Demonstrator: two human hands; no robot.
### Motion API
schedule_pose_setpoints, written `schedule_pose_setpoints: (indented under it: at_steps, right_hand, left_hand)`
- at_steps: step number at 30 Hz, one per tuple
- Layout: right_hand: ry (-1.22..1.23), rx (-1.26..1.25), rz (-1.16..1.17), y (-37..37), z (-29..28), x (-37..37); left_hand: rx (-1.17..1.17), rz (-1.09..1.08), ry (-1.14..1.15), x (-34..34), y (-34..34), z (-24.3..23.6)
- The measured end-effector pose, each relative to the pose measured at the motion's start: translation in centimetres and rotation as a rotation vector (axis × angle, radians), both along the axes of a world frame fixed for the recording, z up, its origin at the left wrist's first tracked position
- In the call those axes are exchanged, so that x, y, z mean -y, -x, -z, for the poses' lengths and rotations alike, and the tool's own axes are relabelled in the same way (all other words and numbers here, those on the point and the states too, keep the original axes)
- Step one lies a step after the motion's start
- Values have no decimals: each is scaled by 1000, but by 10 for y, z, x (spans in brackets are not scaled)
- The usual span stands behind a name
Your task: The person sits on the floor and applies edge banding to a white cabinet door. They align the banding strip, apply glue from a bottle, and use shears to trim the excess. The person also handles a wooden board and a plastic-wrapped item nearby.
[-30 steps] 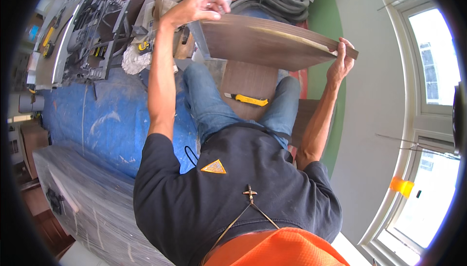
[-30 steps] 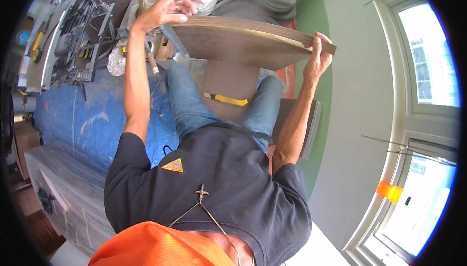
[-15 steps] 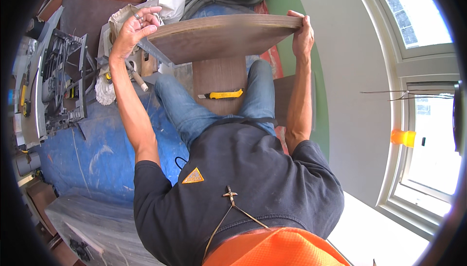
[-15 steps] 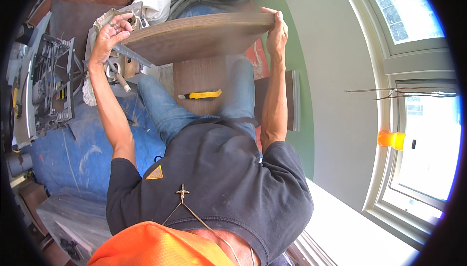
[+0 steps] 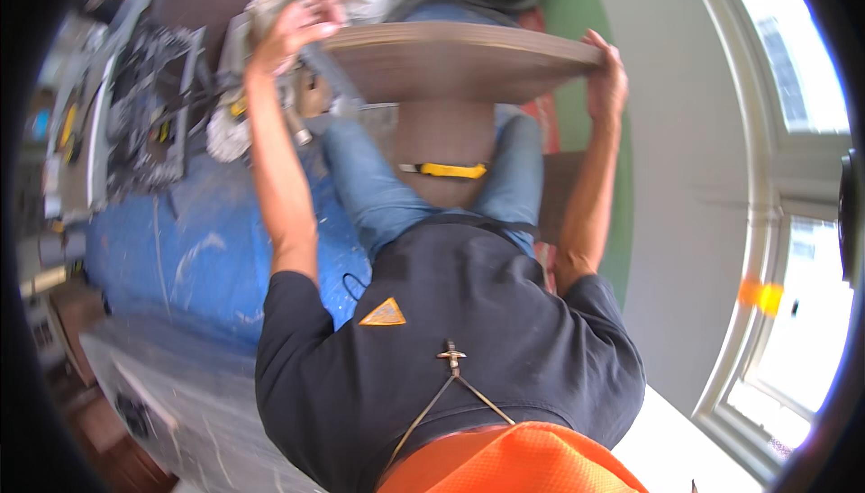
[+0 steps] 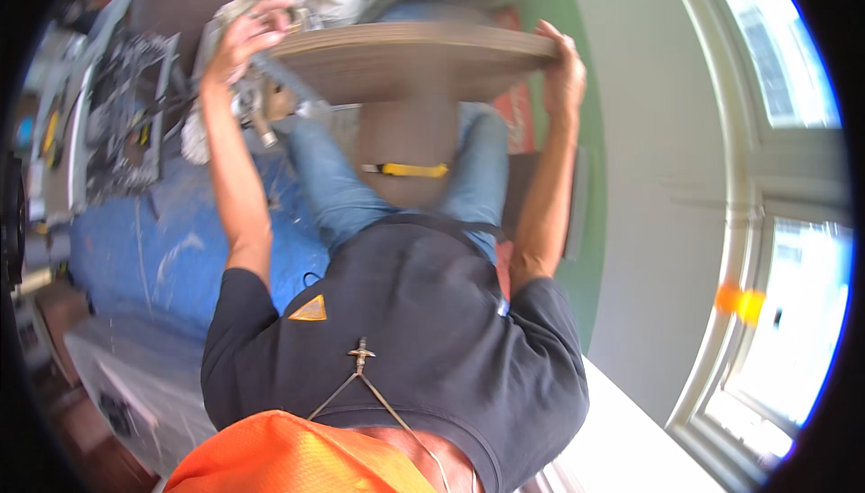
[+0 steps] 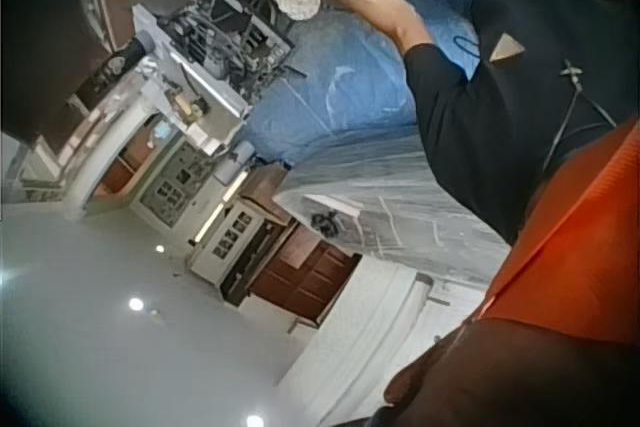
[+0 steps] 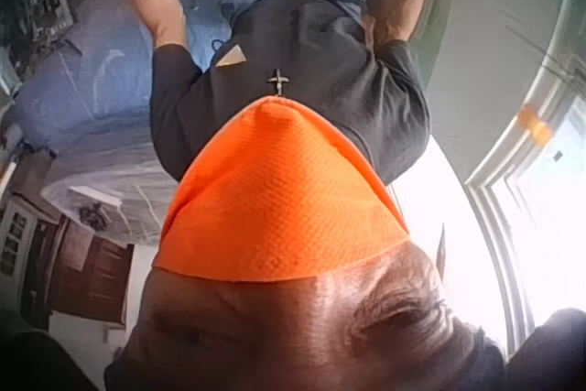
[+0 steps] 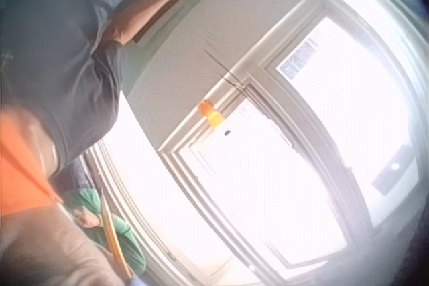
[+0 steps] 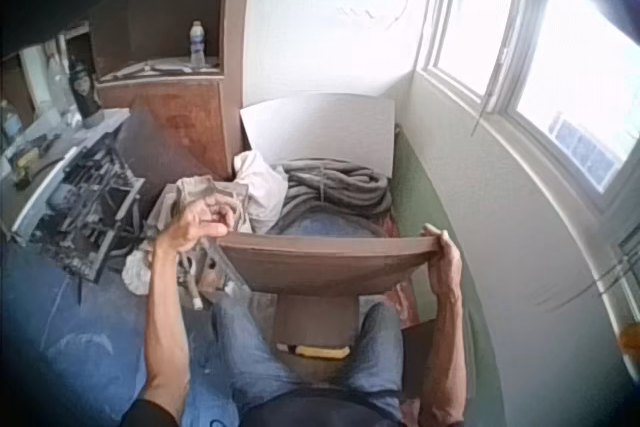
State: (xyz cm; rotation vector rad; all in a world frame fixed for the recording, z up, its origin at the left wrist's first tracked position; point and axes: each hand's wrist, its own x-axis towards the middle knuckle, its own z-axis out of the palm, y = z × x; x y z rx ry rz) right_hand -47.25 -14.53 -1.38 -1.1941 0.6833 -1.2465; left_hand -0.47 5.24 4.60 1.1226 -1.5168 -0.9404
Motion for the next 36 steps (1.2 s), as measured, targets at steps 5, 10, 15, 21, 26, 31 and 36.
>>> schedule_pose_setpoints:
  at_steps: [5,10,15,21,26,31,36]
  right_hand:
    - [-23,-47,32,-5,-5,-5]
    - [-10,-47,18,-4,-7,-6]
    - [-20,19,12,0,-2,0]
    - [-76,80,-73,-1,-14,-8]
    - [-62,50,-98,1,-11,-3]
    - [31,-123,-29,3,-14,3]
    - [371,-536,262,-17,-70,-7]
  left_hand:
    - [-60,16,7,-6,-3,-1]
    - [-40,5,26,-5,-2,0]
    - [-21,8,19,1,-1,2]
    - [-58,-20,-59,-3,-1,-2]
    - [-51,-23,-40,-1,-1,1]
    - [-22,-20,38,2,-5,6]
    - [-164,-34,57,-5,-2,7]
